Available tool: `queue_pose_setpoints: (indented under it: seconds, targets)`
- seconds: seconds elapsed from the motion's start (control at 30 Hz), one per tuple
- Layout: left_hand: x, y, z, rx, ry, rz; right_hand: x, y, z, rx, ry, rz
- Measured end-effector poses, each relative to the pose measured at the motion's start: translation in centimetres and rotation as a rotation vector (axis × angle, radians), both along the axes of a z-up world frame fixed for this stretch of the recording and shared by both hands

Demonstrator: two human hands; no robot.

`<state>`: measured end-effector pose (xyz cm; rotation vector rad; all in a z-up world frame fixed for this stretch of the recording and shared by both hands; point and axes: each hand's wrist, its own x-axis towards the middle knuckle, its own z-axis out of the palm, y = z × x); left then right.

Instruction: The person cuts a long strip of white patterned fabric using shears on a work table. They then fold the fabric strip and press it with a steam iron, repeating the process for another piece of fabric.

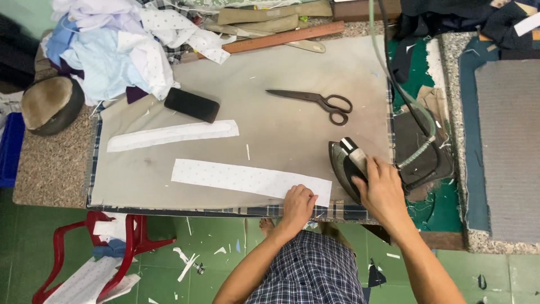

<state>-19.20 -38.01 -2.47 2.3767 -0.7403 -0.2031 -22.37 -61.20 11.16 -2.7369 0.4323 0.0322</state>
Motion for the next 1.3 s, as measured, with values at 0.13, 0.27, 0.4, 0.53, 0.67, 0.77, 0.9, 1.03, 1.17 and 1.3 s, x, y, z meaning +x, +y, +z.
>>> queue_pose_setpoints:
  seconds: [0.13, 0.27, 0.4, 0.53, 0.67, 0.77, 0.9, 1.03, 1.17, 1.3]
  targets:
    - [2.5, 4.7, 2.7, -0.112, 0.164, 0.226, -4.2, 0.0, -2.1, -0.309, -0.054, 0.201]
    - [2.8, 6.0, 5.4, -0.103, 0.146, 0.252, -4.0, 1.1, -2.1, -0.664, -0.343, 0.262]
    - [-0.4, 1.3, 2.0, -0.091, 0.041, 0.091, -0.2, -0.3, -3.3, -0.661, -0.059, 0.192]
    - [-1.3, -3.0, 0.5, -0.027, -0.202, 0.027, 4.6, -1.4, -4.6, -0.211, 0.266, 0.056]
    - [-1.3, -4.1, -1.1, 0.089, -0.276, -0.009, 5.0, 0.0, -2.1, -0.147, 0.300, 0.014]
    - [-1.0, -3.8, -2.8, 0.071, -0.232, 0.020, 5.0, -0.4, -2.4, -0.130, 0.318, 0.032]
    - [2.7, 0.5, 2.6, -0.034, -0.010, 0.070, 5.5, 0.0, 0.2, -0.038, 0.375, 0.038]
    - [9.1, 10.8, 9.2, -0.054, 0.350, 0.285, 7.2, -2.2, 1.3, 0.182, 0.452, 0.125]
    - [12.8, 24.7, 6.5, 0.067, 0.243, 0.687, 12.5, -4.1, 2.0, 0.264, 0.331, 0.237]
    - [7.2, 29.4, 8.5, -0.099, -0.072, 0.967, 20.6, -6.0, -5.9, 0.133, 0.423, 0.319]
